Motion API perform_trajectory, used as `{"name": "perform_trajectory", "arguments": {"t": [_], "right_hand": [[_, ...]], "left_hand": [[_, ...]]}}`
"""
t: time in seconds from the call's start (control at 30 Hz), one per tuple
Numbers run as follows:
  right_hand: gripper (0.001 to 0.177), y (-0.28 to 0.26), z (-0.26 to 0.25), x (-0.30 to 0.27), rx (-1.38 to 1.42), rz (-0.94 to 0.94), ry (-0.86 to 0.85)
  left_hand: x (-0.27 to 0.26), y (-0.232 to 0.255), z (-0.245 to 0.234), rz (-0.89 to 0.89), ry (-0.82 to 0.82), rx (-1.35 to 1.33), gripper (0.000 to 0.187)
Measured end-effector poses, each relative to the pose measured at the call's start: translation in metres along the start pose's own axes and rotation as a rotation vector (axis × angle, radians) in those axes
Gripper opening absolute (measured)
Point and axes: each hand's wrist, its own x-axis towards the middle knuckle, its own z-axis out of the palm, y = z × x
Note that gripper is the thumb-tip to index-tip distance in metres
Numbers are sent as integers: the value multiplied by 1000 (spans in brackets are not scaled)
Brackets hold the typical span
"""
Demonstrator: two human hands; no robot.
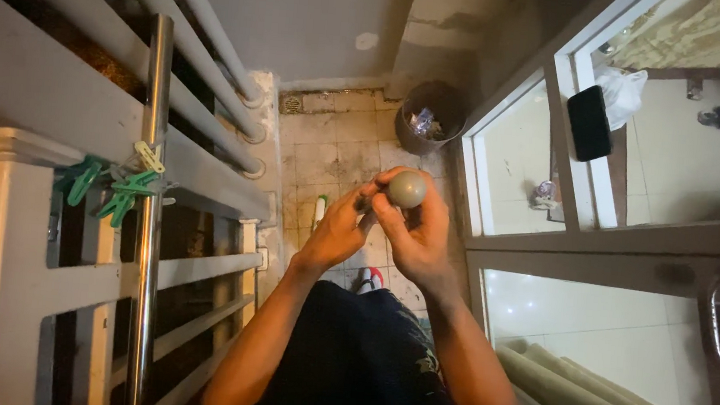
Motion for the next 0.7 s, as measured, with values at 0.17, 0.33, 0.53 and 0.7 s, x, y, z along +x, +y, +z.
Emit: {"name": "perform_trajectory", "arguments": {"t": [0.17,0.33,0.53,0.7], "right_hand": [[23,3,1,2,-11,-79,-55],[23,5,2,5,-34,-73,-76],[23,-4,5,6,-10,-30,-92],[24,1,5,5,-57,-81,-107]], "left_hand": [[-4,0,-1,17,30,-6,39],[-3,-7,-4,74,42,117,37],[-6,6,-8,-15,19,28,34],[-8,-8,-6,-33,25,21,31]]}}
